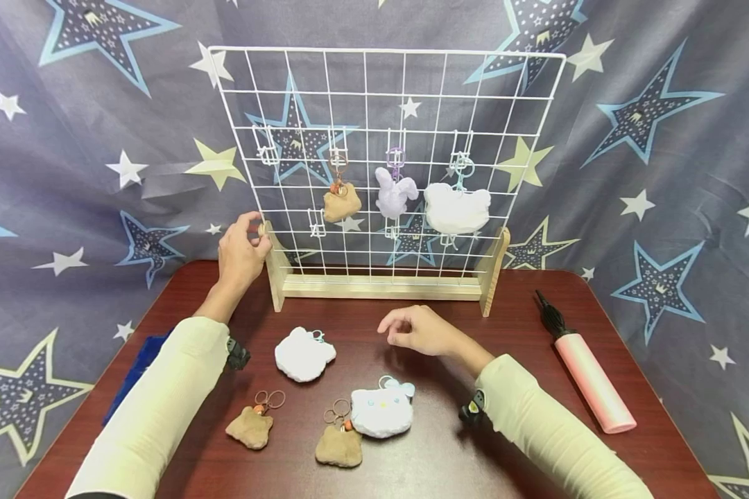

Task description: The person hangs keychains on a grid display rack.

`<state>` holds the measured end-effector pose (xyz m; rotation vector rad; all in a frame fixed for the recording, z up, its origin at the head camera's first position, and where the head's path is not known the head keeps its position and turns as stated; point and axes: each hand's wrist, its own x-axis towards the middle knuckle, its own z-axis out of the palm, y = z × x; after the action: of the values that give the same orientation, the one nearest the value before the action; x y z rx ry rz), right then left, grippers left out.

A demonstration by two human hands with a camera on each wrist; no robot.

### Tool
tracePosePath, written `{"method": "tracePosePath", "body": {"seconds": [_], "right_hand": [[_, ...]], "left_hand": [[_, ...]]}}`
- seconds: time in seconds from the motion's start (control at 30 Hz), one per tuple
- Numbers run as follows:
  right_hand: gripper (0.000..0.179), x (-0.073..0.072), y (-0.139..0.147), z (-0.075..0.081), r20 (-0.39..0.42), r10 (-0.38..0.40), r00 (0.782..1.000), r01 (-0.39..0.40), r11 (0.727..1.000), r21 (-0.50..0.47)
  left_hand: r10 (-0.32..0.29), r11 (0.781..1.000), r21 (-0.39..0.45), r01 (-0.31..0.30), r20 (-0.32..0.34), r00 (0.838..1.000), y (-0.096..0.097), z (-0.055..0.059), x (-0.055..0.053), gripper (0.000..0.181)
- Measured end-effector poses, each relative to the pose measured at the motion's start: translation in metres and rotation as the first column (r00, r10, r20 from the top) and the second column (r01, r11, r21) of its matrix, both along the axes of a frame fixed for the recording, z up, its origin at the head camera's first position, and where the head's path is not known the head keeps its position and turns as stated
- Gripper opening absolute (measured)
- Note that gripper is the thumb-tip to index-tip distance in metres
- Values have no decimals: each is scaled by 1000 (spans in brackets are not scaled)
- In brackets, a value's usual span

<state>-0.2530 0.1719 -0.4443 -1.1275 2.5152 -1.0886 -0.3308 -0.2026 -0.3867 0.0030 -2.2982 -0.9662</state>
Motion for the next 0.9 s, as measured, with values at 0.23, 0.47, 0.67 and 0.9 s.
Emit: {"method": "tracePosePath", "body": {"seconds": [0.23, 0.47, 0.67, 0.9], "right_hand": [[21, 8, 1, -22, 70, 91, 993, -93, 995, 33], [23, 11, -2, -33, 98, 113, 989, -123, 987, 103], [27, 11, -3, -35, 113, 160, 981, -175, 976, 131], [36, 11, -3, -38, 89, 214, 973, -227, 955, 191]], "left_hand": [[3, 1000, 7, -3, 2, 1000, -1, -1, 0, 47], [-3, 1000, 7, 3, -11, 1000, 0, -1, 0, 47], [5, 1000, 5, -5, -9, 1000, 0, 0, 0, 47], [6, 1000, 0, -6, -1, 1000, 0, -1, -1, 47]]}}
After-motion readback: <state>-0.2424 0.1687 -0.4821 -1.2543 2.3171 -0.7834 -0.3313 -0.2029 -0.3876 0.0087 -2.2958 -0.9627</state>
